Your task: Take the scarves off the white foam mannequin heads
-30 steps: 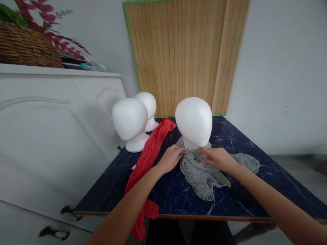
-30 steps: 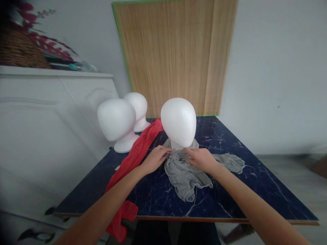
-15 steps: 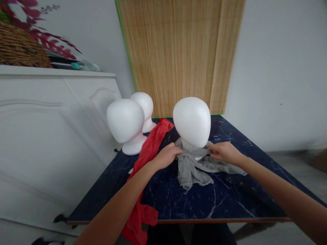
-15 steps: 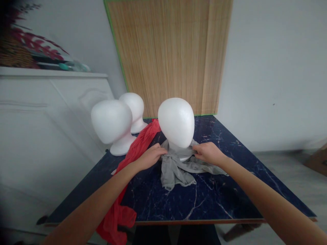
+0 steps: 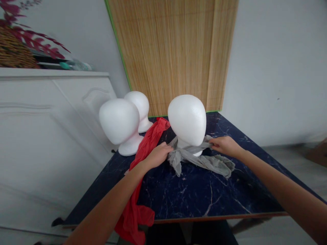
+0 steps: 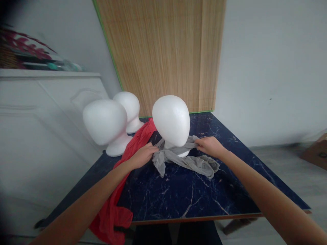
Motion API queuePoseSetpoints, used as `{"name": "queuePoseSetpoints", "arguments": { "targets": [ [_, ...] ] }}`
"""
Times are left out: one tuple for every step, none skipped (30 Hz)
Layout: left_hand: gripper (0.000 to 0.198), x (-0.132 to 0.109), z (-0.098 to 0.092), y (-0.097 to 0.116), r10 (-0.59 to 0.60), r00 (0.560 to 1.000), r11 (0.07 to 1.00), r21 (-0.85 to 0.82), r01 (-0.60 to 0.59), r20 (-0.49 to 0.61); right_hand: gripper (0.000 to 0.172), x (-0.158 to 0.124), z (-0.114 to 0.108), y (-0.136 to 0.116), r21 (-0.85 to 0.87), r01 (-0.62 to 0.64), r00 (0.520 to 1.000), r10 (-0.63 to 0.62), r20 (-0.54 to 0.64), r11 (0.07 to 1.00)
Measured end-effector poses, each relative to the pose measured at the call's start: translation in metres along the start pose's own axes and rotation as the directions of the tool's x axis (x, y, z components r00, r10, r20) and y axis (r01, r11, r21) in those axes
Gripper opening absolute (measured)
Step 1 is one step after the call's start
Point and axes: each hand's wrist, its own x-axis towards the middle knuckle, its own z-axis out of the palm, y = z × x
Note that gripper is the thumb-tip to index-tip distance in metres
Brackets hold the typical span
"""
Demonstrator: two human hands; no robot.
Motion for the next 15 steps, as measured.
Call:
{"name": "queuePoseSetpoints", "arguments": {
  "targets": [
    [0.028, -0.002, 0.0, 0.001, -0.003, 1.0, 1.0, -0.004, 0.003, 0.001, 0.02, 0.0, 0.0, -0.003, -0.03, -0.018, 1.0, 0.019, 0.019, 0.999],
    [0.028, -0.004, 0.001, 0.003, 0.001, 1.0, 1.0, -0.013, -0.001, 0.007, 0.022, -0.001, 0.0, -0.007, -0.06, -0.034, 0.999, 0.036, 0.036, 0.998],
    [0.03, -0.006, 0.002, 0.006, 0.009, 1.0, 1.0, -0.028, -0.009, 0.015, 0.025, -0.003, -0.001, -0.013, -0.086, -0.047, 0.997, 0.051, 0.049, 0.995],
    [0.032, -0.008, 0.003, 0.009, 0.019, 1.0, 0.999, -0.047, -0.018, 0.022, 0.028, -0.005, -0.002, -0.02, -0.1, -0.056, 0.996, 0.062, 0.059, 0.993],
    [0.035, -0.01, 0.004, 0.011, 0.025, 0.999, 0.998, -0.064, -0.023, 0.026, 0.032, -0.007, -0.003, -0.029, -0.103, -0.057, 0.996, 0.064, 0.063, 0.993],
    [0.038, -0.011, 0.005, 0.014, 0.027, 0.999, 0.997, -0.077, -0.025, 0.027, 0.034, -0.009, -0.005, -0.04, -0.098, -0.05, 0.996, 0.057, 0.064, 0.994],
    [0.04, -0.012, 0.007, 0.016, 0.026, 0.999, 0.996, -0.084, -0.023, 0.027, 0.036, -0.011, -0.006, -0.051, -0.089, -0.034, 0.997, 0.04, 0.063, 0.995],
    [0.039, -0.012, 0.008, 0.017, 0.023, 0.999, 0.996, -0.083, -0.02, 0.026, 0.037, -0.012, -0.008, -0.062, -0.079, -0.007, 0.998, 0.012, 0.06, 0.997],
    [0.036, -0.012, 0.01, 0.018, 0.021, 0.999, 0.997, -0.076, -0.019, 0.026, 0.038, -0.012, -0.008, -0.074, -0.073, 0.028, 0.998, -0.024, 0.054, 0.997],
    [0.032, -0.011, 0.011, 0.019, 0.025, 0.999, 0.997, -0.071, -0.022, 0.033, 0.039, -0.01, -0.008, -0.084, -0.071, 0.065, 0.997, -0.062, 0.045, 0.995],
    [0.029, -0.01, 0.011, 0.019, 0.032, 0.998, 0.997, -0.069, -0.029, 0.044, 0.04, -0.007, -0.008, -0.092, -0.071, 0.095, 0.995, -0.092, 0.037, 0.993],
    [0.026, -0.008, 0.011, 0.019, 0.042, 0.997, 0.997, -0.07, -0.038, 0.058, 0.042, -0.004, -0.007, -0.099, -0.072, 0.111, 0.993, -0.109, 0.034, 0.991],
    [0.025, -0.007, 0.01, 0.018, 0.051, 0.996, 0.996, -0.072, -0.046, 0.072, 0.042, 0.001, -0.006, -0.104, -0.073, 0.118, 0.993, -0.115, 0.037, 0.99],
    [0.024, -0.005, 0.009, 0.017, 0.06, 0.995, 0.996, -0.074, -0.054, 0.085, 0.041, 0.006, -0.005, -0.107, -0.076, 0.115, 0.993, -0.112, 0.045, 0.99],
    [0.023, -0.004, 0.007, 0.016, 0.069, 0.993, 0.995, -0.074, -0.062, 0.098, 0.037, 0.01, -0.004, -0.108, -0.078, 0.111, 0.993, -0.107, 0.058, 0.991]
  ]
}}
